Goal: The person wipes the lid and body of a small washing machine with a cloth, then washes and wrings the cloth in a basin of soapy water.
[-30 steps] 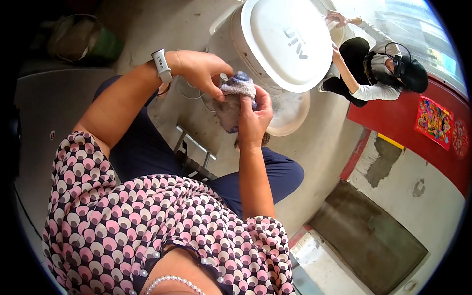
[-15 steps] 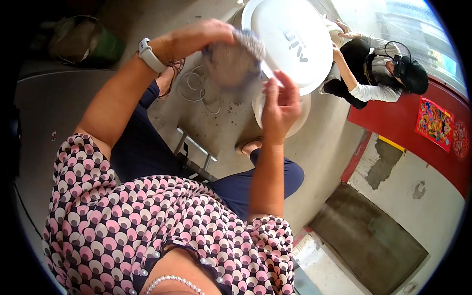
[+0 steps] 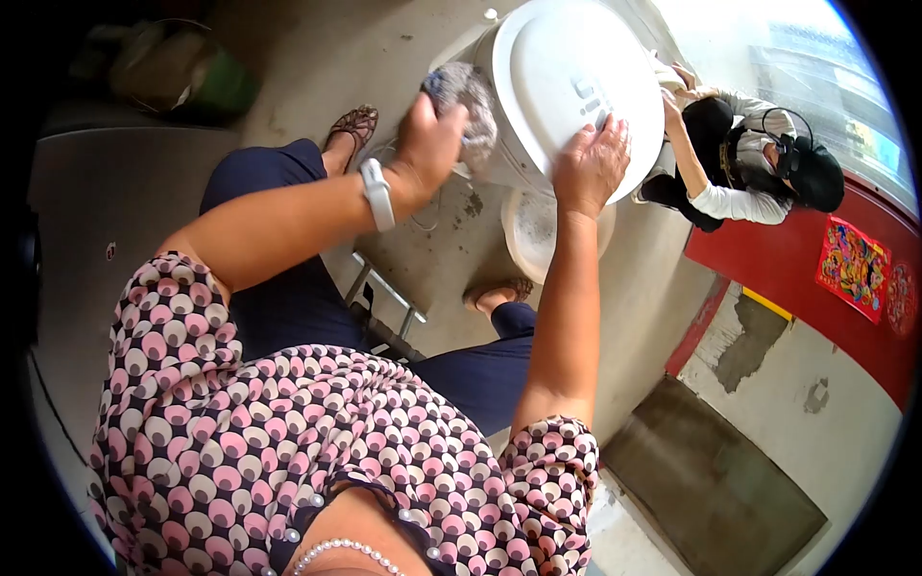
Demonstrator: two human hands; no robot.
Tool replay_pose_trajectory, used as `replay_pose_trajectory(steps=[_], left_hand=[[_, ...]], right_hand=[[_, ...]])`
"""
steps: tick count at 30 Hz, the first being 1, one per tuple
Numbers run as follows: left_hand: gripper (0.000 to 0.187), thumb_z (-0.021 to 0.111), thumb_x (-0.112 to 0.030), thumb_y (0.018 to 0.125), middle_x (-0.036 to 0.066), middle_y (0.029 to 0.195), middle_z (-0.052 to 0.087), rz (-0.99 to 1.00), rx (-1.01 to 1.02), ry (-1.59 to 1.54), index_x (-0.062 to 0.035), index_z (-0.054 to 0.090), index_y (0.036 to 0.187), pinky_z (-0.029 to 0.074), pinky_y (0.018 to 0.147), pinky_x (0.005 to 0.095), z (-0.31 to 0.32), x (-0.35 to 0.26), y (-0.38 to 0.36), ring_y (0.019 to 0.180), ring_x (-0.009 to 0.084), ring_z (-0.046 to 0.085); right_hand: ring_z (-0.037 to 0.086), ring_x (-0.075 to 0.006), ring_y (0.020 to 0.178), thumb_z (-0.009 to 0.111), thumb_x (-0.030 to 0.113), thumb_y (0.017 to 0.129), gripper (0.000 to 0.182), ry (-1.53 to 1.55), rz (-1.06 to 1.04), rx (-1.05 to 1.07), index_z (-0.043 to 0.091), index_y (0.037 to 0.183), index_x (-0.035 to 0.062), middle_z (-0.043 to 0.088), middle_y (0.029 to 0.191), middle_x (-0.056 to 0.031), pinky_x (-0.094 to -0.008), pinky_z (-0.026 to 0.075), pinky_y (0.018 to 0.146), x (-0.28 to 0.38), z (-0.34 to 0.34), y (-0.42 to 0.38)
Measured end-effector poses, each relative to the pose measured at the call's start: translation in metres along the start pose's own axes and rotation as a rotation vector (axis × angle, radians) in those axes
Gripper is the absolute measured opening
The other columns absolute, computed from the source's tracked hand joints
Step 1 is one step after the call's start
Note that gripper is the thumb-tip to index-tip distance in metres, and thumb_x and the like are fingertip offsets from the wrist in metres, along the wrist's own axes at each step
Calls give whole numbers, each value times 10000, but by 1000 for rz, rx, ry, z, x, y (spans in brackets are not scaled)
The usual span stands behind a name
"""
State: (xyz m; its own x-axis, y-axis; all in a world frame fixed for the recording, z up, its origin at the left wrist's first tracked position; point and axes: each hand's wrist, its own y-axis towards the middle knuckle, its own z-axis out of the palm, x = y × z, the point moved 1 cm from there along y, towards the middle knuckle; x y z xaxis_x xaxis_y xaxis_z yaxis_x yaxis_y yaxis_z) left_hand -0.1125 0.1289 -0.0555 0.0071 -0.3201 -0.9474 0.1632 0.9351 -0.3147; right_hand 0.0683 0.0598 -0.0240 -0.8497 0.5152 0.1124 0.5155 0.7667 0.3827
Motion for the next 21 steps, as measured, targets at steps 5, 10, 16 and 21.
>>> replay_pose_trajectory(steps=[5, 10, 16, 21], left_hand=[[169, 494, -140, 842, 270, 873, 585, 222, 138, 206, 20, 502, 895, 444, 740, 472, 6, -12, -29, 833, 440, 548], [222, 461, -117, 838, 263, 903, 591, 329, 54, 258, 36, 528, 985, 457, 772, 448, 17, -5, -24, 857, 420, 560], [266, 431, -164, 801, 267, 904, 596, 137, -58, 220, 17, 567, 940, 455, 771, 464, 21, -18, 25, 827, 439, 555], [308, 456, -125, 815, 103, 1042, 618, -74, 239, -183, 4, 561, 1074, 412, 880, 319, 27, -10, 118, 963, 196, 555]], right_hand=[[352, -353, 1259, 413, 232, 875, 460, 4, 27, 9, 460, 1238, -46, 428, 1315, -237, -416, 225, 1072, 2, -3, 1], [358, -358, 1254, 421, 230, 865, 462, -1, 37, 7, 470, 1230, -49, 433, 1309, -240, -420, 233, 1068, 3, -2, -1], [357, -364, 1253, 416, 245, 866, 472, 6, 44, 7, 470, 1231, -49, 431, 1312, -243, -429, 228, 1068, 6, -2, 1], [350, -362, 1260, 413, 247, 867, 474, 16, 40, 1, 468, 1234, -49, 428, 1315, -242, -427, 221, 1073, 6, -3, 2]])
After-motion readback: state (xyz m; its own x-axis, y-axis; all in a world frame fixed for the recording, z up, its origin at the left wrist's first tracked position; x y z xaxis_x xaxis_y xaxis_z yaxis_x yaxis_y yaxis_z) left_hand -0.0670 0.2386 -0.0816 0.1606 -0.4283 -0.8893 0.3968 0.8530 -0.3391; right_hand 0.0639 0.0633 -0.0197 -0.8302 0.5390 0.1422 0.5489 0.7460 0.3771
